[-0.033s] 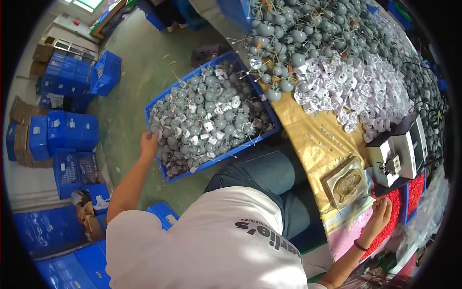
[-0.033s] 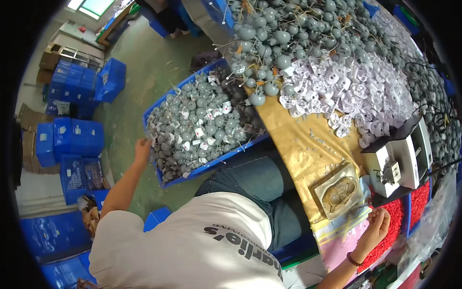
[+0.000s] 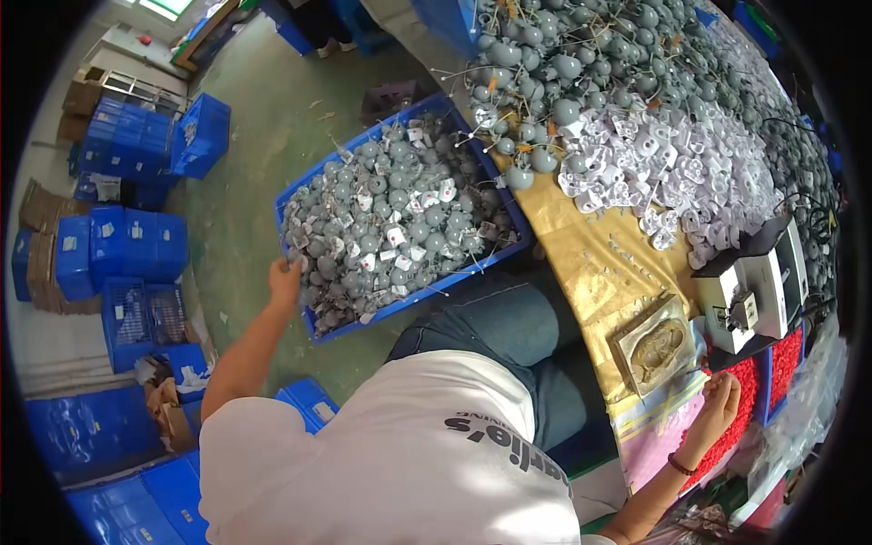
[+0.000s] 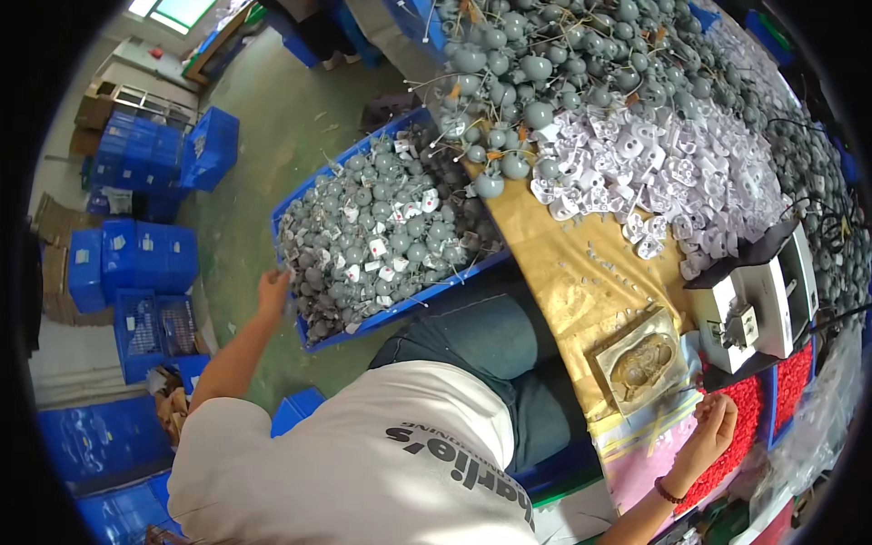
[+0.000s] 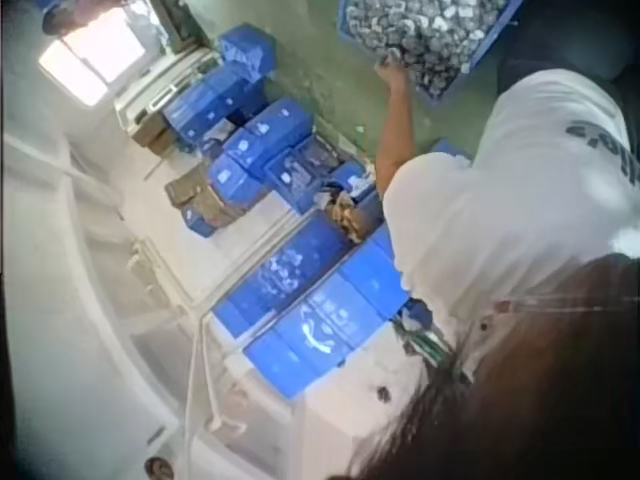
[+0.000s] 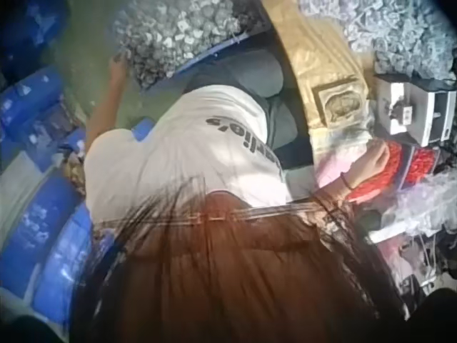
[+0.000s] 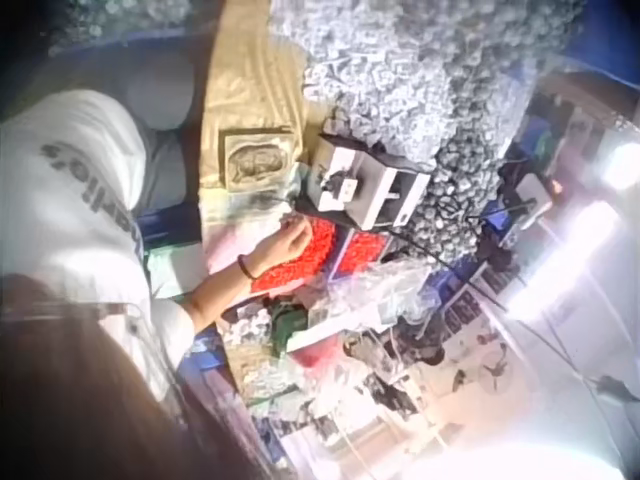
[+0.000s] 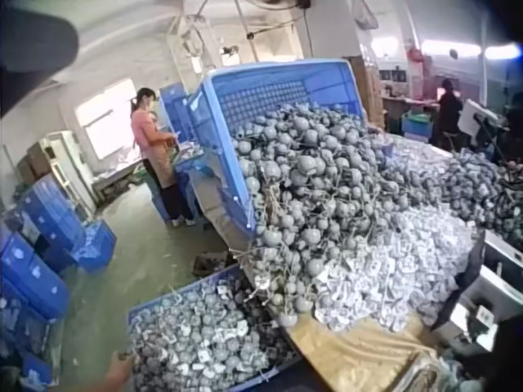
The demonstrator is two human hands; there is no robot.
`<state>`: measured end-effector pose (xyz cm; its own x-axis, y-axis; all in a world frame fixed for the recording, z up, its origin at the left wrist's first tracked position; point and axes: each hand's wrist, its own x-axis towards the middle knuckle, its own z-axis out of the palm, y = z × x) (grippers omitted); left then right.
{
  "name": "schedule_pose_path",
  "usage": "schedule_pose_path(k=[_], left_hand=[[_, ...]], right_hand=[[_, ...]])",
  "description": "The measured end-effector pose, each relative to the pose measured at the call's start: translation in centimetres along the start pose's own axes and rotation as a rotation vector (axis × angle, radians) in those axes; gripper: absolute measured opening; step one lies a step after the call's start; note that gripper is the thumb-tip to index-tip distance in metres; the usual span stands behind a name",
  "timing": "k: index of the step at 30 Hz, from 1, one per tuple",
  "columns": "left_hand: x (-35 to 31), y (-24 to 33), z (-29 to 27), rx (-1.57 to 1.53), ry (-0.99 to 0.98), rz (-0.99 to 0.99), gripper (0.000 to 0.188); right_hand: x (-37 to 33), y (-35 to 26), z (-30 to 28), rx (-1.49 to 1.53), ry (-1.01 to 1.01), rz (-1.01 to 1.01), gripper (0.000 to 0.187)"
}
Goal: Assembling small light components by connecting internal parts and securing them with an electric screwdriver.
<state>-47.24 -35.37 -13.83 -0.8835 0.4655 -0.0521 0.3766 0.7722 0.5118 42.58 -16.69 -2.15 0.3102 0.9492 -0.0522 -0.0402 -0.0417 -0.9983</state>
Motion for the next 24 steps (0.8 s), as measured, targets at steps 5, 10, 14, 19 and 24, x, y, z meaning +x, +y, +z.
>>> schedule_pose_path(k=[5, 10, 14, 19, 24], left_hand=[[-6.5, -2.9, 3.8, -0.186, -0.001, -0.433, 0.053], [-7.1, -4.0, 3.1, -0.129, -0.065, -0.673, 0.046], [-8.4, 0.5, 2.0, 0.356, 0.164, -0.237, 0.042], [-5.1, -1.4, -0.9, 0.469, -0.204, 0.411, 0.044], [-6.4, -4.7, -1.4, 0.632, -0.309, 0.256, 0.041]], right_hand=[[-0.6, -0.2, -0.2, -0.053, -0.014, 0.01, 0.015], [-1.0, -0.2, -0.2, -0.083, -0.019, 0.03, 0.015], [-2.0, 0.1, -1.4, -0.127, 0.004, 0.028, 0.015], [-2.0, 0.7, -1.6, -0.136, 0.001, 0.05, 0.015], [-2.4, 0.7, -1.6, -0.166, 0.011, 0.043, 0.015]])
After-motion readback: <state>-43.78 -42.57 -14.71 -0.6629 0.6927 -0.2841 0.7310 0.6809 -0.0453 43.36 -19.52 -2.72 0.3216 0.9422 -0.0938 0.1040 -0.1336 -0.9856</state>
